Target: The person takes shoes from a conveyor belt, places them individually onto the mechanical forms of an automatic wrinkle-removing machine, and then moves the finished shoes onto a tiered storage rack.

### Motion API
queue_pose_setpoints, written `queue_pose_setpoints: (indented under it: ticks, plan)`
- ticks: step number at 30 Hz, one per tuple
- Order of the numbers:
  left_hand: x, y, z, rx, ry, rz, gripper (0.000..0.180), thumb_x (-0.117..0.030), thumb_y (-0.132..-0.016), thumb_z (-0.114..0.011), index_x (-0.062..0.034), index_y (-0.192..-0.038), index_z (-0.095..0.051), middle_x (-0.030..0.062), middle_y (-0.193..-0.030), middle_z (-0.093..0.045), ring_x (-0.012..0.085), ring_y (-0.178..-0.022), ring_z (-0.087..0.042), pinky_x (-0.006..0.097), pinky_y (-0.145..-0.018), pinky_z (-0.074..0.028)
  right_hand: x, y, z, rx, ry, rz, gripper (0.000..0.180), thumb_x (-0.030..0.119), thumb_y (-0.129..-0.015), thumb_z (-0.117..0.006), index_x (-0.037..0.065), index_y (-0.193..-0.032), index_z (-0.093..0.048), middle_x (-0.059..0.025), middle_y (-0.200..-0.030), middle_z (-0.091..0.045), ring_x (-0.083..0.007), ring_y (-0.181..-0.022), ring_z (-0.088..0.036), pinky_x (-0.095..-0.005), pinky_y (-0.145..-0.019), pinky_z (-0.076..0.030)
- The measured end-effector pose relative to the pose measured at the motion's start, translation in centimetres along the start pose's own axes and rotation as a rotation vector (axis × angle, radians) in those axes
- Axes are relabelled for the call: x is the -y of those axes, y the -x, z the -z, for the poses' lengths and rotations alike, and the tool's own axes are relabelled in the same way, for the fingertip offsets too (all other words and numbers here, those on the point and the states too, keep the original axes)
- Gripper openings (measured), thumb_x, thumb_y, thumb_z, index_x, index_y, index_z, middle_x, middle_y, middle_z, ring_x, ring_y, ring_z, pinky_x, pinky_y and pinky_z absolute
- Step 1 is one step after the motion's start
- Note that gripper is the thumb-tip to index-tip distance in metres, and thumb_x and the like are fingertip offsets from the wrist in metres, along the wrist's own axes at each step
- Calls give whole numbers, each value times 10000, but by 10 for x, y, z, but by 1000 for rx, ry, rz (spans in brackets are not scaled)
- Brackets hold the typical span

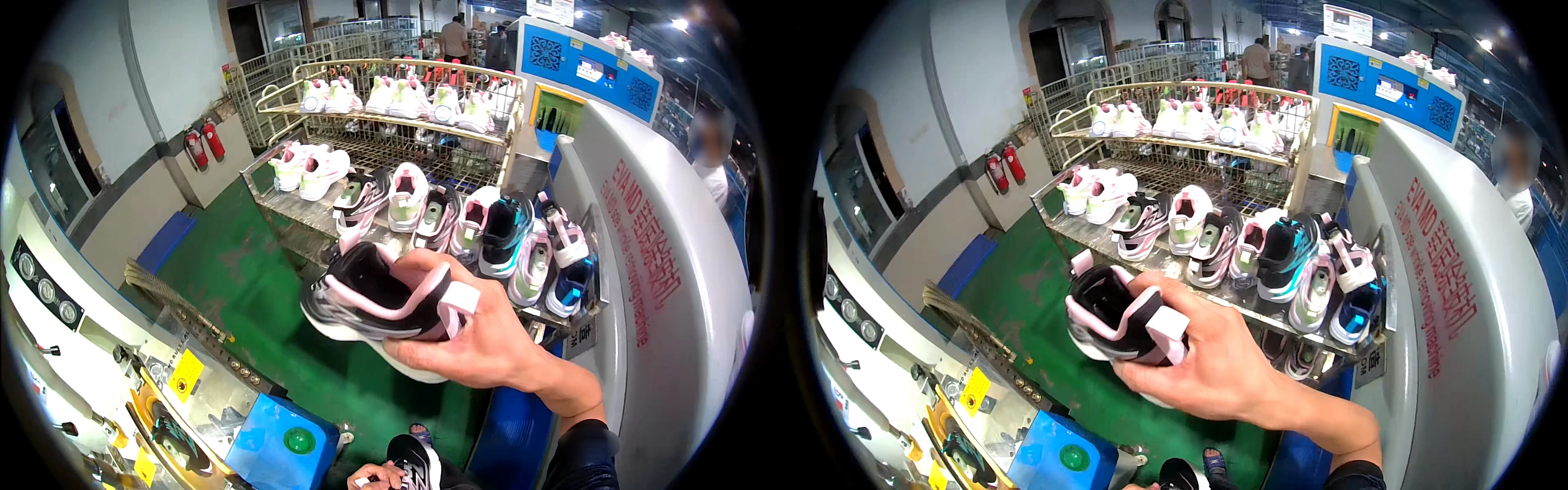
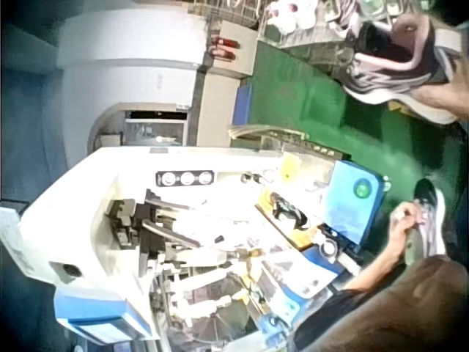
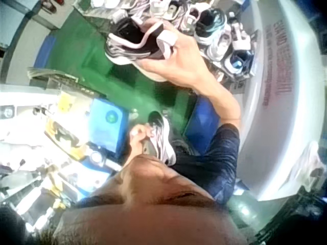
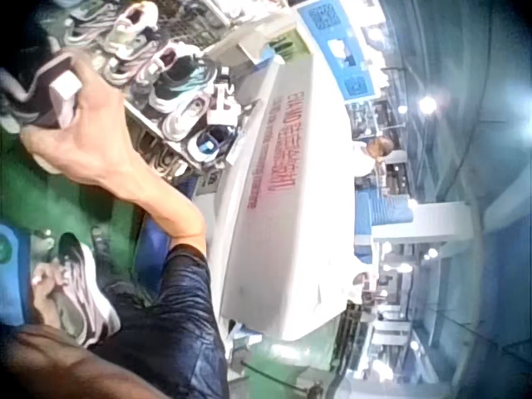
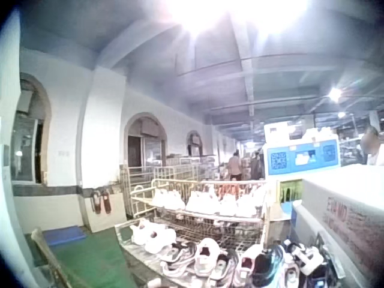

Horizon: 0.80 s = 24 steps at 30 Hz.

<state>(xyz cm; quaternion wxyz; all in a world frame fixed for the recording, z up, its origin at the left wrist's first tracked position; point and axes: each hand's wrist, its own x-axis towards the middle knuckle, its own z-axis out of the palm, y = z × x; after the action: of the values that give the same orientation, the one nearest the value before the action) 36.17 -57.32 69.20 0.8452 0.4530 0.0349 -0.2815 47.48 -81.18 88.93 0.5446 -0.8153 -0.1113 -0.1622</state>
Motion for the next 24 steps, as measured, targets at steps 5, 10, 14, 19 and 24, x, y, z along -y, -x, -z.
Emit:
queue_pose_setpoints:
  ticks: [5,10,14,19,24]
  plan:
    - [6,14,1,21,-33,-38,158,-176,-715,-588,-33,-744,-527,103,-733,-563,229,-776,-524,338,-774,-414,16,21,-1,-18,52,127,626,199,-688,-761,51,-1234,-493,-126,-918,-659,-197,-805,-661,-302,-754,-512]
    - [7,27,4,26,-51,-58,174,-189,-718,-579,-26,-748,-527,109,-741,-566,234,-782,-523,342,-779,-405,33,36,-2,-10,1,90,535,200,-715,-742,39,-1182,-537,-121,-1012,-620,-179,-813,-640,-289,-758,-500]
    - [3,39,-1,16,-67,-50,172,-189,-716,-587,-35,-744,-518,106,-756,-562,230,-799,-513,336,-779,-395,42,48,-4,38,-82,-4,428,149,-740,-732,14,-1115,-577,-106,-1130,-556,-138,-953,-598,-263,-825,-461]
    - [-6,60,3,53,-4,-139,163,-183,-690,-600,-77,-677,-477,90,-717,-533,239,-776,-483,335,-745,-380,27,94,-42,-231,-197,-29,646,49,-714,-767,-48,-1247,-415,-120,-1177,-557,-158,-1100,-504,-304,-973,-388]
    - [-19,99,30,56,-40,-316,168,-202,-674,-535,-63,-724,-455,99,-667,-530,237,-764,-490,372,-913,-335,69,165,-87,-300,-131,-126,483,148,-715,-772,-18,-1104,-538,-80,-1103,-600,-115,-847,-555,-261,-782,-452]
